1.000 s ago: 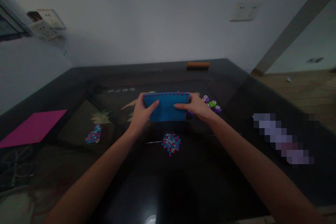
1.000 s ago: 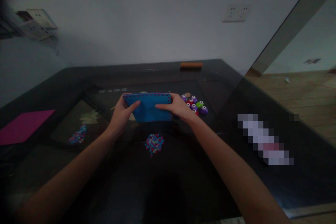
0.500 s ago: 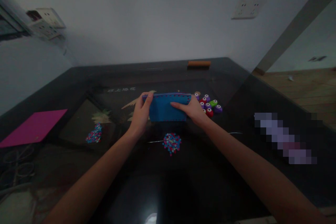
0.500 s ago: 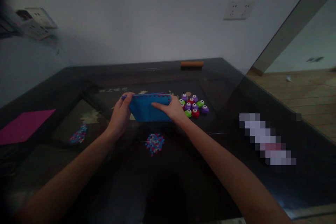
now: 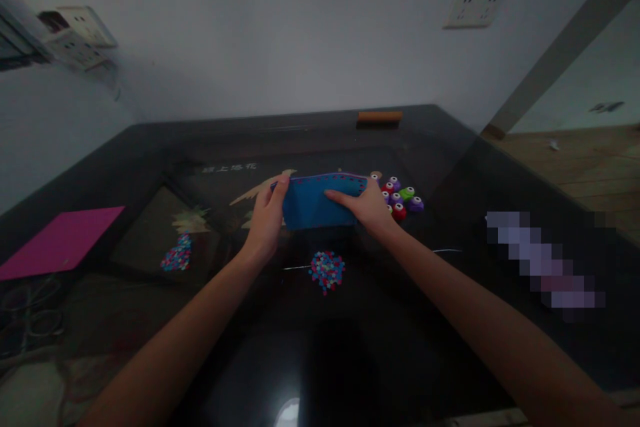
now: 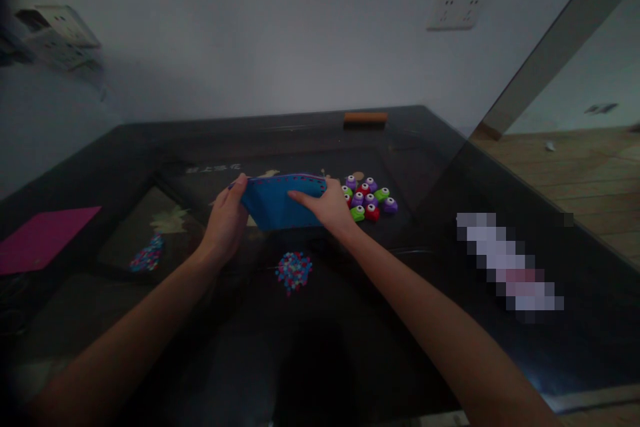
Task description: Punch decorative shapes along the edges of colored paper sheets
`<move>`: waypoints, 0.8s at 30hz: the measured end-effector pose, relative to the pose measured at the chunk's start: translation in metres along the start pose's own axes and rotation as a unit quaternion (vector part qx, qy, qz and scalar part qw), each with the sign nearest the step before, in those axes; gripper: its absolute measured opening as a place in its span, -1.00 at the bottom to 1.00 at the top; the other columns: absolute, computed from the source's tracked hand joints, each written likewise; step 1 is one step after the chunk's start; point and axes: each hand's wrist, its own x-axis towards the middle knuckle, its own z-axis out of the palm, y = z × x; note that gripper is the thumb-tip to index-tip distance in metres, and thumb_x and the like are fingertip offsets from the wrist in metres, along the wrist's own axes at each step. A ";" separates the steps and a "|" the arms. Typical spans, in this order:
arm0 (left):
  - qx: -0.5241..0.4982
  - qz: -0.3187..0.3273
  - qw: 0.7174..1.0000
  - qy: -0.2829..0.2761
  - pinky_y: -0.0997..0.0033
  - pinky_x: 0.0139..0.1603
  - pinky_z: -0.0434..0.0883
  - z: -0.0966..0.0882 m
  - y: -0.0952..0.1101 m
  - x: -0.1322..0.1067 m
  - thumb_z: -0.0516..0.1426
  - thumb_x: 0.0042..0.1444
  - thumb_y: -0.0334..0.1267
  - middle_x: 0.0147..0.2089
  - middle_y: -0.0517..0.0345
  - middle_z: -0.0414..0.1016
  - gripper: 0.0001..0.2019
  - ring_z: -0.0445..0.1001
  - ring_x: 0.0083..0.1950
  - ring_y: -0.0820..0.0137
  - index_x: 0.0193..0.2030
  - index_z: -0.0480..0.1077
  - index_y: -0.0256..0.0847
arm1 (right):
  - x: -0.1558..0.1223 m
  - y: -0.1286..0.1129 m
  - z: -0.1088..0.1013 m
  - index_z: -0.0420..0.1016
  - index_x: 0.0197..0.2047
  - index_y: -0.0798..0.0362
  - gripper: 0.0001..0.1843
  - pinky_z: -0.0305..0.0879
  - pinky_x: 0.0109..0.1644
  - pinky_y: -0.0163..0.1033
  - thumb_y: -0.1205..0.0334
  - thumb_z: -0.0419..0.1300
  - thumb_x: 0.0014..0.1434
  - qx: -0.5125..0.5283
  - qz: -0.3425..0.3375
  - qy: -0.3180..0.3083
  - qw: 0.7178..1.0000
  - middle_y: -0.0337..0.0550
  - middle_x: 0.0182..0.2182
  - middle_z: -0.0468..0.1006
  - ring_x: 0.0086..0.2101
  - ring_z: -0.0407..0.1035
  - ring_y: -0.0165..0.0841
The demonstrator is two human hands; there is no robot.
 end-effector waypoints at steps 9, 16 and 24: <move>0.039 0.037 0.998 -0.042 0.26 -0.15 0.48 0.002 0.005 -0.005 0.29 -0.06 -0.09 -0.23 0.07 0.57 -0.68 0.53 -0.20 0.24 -0.19 0.48 -0.21 | 0.001 0.001 -0.001 0.53 -0.42 0.08 -0.76 0.44 -0.22 -0.03 0.12 0.38 -0.14 -0.031 -0.023 0.003 0.999 -0.05 -0.42 0.61 -0.35 0.50 -0.16; 0.039 0.021 0.997 -0.056 0.21 -0.16 0.52 0.001 0.001 -0.005 0.31 -0.07 -0.11 -0.27 0.06 0.62 -0.70 0.56 -0.25 0.21 -0.22 0.53 -0.24 | 0.001 0.005 -0.001 0.55 -0.37 0.07 -0.75 0.45 -0.20 -0.07 0.13 0.38 -0.14 -0.011 -0.020 -0.007 1.000 -0.06 -0.38 0.63 -0.32 0.51 -0.16; 0.031 0.012 0.998 -0.055 0.23 -0.25 0.52 0.000 0.003 -0.005 0.31 -0.07 -0.12 -0.32 0.01 0.61 -0.74 0.55 -0.33 0.24 -0.31 0.53 -0.28 | -0.001 0.003 -0.001 0.53 -0.41 0.06 -0.79 0.46 -0.20 -0.05 0.12 0.37 -0.10 -0.015 -0.022 -0.029 0.999 -0.07 -0.38 0.62 -0.32 0.50 -0.16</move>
